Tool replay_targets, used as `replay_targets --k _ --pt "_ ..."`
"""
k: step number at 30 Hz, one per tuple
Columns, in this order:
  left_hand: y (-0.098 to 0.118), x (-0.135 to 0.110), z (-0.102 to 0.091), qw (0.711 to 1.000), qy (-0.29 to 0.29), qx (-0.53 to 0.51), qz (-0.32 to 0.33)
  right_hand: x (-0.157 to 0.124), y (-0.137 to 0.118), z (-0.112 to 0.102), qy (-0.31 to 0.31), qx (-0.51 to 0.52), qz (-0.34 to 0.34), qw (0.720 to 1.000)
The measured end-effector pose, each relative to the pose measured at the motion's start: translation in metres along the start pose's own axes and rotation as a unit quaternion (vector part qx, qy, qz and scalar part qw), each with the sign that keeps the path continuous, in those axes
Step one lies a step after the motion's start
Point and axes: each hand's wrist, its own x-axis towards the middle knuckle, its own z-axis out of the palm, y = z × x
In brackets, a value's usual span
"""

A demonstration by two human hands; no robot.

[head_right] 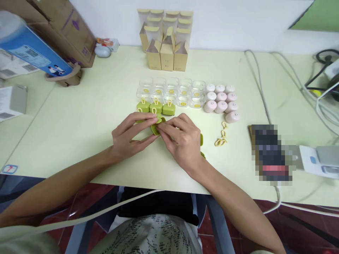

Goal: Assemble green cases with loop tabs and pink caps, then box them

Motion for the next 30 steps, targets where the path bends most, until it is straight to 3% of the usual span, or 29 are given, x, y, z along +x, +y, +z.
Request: replay_targets --k 6,13,20,30 --pt "-0.001 -0.003 0.004 0.998 -0.005 0.006 0.059 -0.001 0.000 0.001 -0.008 0.037 0.026 0.999" --pt "0.008 0.005 0.002 0.999 0.014 -0.031 0.018 0.001 -0.001 -0.001 0.036 0.083 0.049 0.995" --pt "0.004 0.003 -0.003 0.999 0.007 -0.034 -0.001 -0.001 -0.001 -0.006 0.019 0.153 0.116 0.981" --pt "0.011 0.003 0.001 0.998 0.012 -0.064 -0.004 -0.001 -0.006 -0.006 0.028 0.067 0.036 0.997"
